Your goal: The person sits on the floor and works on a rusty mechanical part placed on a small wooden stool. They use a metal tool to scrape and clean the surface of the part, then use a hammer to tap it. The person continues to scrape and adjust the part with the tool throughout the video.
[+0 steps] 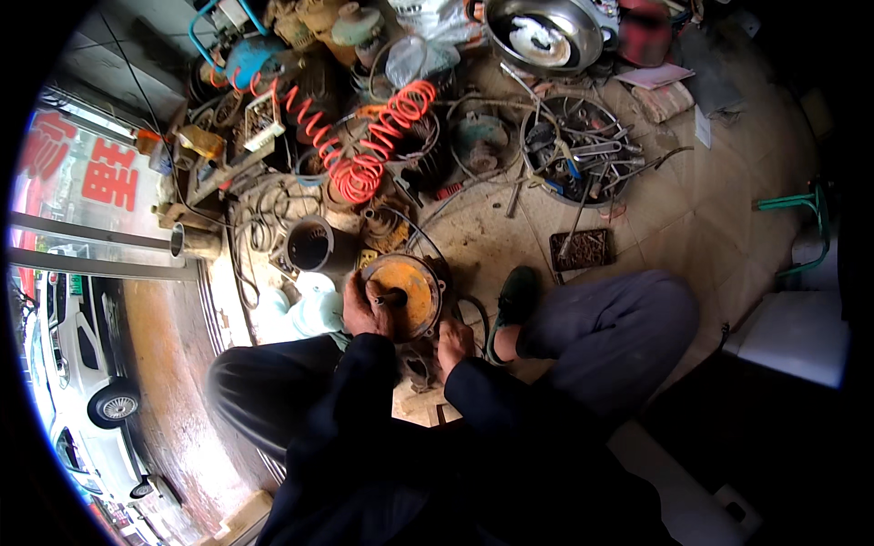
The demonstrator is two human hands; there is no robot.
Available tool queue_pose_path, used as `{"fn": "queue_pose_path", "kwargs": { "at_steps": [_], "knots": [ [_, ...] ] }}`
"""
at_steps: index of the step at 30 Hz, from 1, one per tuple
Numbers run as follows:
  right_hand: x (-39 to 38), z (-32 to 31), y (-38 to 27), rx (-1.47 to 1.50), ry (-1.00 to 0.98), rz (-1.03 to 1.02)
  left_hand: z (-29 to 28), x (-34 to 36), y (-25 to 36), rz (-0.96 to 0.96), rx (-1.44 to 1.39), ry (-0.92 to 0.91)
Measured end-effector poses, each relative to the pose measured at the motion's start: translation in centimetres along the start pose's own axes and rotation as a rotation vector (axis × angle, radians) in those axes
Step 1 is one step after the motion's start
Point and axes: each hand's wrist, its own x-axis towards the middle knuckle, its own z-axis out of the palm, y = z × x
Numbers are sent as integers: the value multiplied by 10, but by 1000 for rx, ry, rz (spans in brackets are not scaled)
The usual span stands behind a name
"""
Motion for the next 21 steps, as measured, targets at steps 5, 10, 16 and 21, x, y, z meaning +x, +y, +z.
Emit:
{"fn": "queue_pose_path", "kwargs": {
  "at_steps": [5, 10, 16, 21],
  "knots": [
    [10, -57, -50, -608, 14, -474, 2, 3, -1, 22, 59, -29],
    [26, -79, -105, -835, -280, -327, 0, 7, -6, 20, 102, -50],
    [34, -77, -131, -937, -448, -265, -6, 1, 19, 97, 275, -71],
    [48, -76, -148, -1087, -515, -273, -5, -2, 25, 93, 269, -68]
  ]
}}
